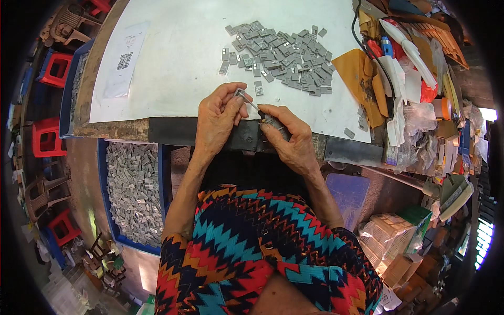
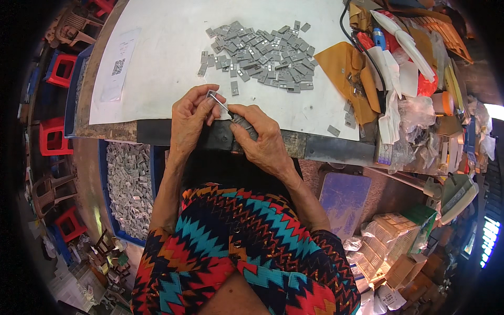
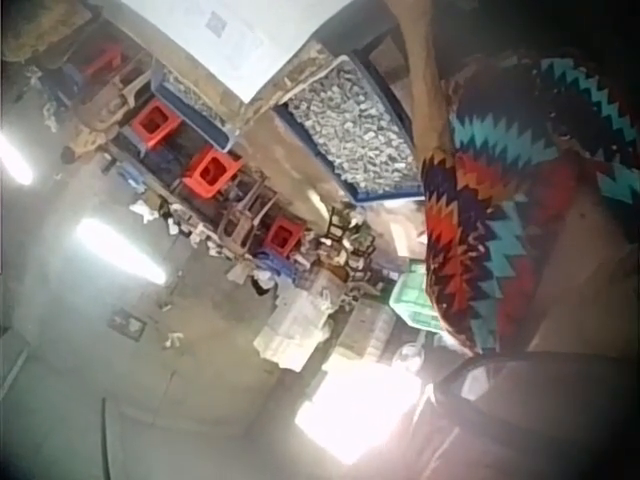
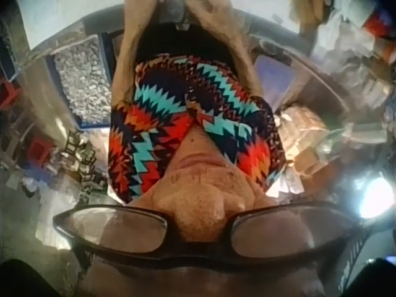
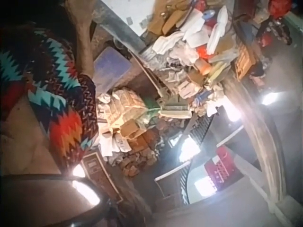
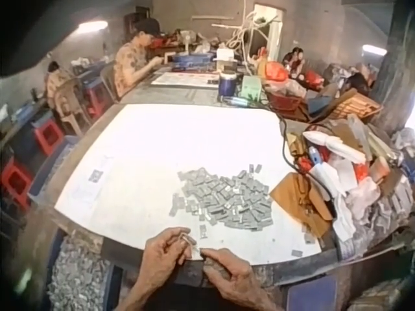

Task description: The recorder is using a small manual screwdriver-like tool to assemble or inspect small grey components at a manufacturing workbench.

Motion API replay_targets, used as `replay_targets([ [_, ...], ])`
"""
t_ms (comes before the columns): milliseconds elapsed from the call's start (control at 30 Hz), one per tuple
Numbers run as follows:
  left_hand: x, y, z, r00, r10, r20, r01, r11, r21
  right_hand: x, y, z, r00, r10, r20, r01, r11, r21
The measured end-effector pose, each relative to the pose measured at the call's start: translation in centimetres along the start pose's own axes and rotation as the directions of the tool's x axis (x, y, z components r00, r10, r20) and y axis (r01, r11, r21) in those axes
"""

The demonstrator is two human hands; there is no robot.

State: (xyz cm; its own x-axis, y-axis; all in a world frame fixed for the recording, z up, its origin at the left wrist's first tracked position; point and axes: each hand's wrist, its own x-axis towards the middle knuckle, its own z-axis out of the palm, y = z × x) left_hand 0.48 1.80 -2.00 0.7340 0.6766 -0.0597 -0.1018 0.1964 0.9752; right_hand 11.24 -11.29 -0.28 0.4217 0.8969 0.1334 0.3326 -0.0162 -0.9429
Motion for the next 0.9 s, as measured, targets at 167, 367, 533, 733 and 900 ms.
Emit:
replay_targets([
  [167, -0.11, -0.1, 0.22, 0.999, -0.029, -0.018, 0.03, 0.999, 0.035, -0.03, 0.59, 0.13, 0.999, -0.041, -0.011, 0.041, 0.999, 0.026],
  [367, -0.14, 0.05, 0.36, 0.999, -0.038, -0.026, 0.039, 0.998, 0.054, -0.09, 0.48, -0.02, 1.0, 0.002, 0.015, -0.003, 1.0, 0.015],
  [533, -0.21, 0.05, 0.52, 0.999, -0.035, -0.034, 0.038, 0.996, 0.083, -0.25, 0.84, 0.03, 1.0, 0.017, -0.005, -0.017, 0.999, 0.029],
  [733, -0.18, 0.03, 0.44, 0.999, -0.031, -0.034, 0.035, 0.992, 0.119, -0.4, 1.04, -0.06, 0.999, 0.038, -0.012, -0.038, 0.998, 0.049],
  [900, -0.07, -0.2, 0.34, 0.999, -0.026, -0.02, 0.029, 0.993, 0.118, -0.38, 1.03, -0.08, 0.999, 0.032, -0.013, -0.031, 0.998, 0.047],
])
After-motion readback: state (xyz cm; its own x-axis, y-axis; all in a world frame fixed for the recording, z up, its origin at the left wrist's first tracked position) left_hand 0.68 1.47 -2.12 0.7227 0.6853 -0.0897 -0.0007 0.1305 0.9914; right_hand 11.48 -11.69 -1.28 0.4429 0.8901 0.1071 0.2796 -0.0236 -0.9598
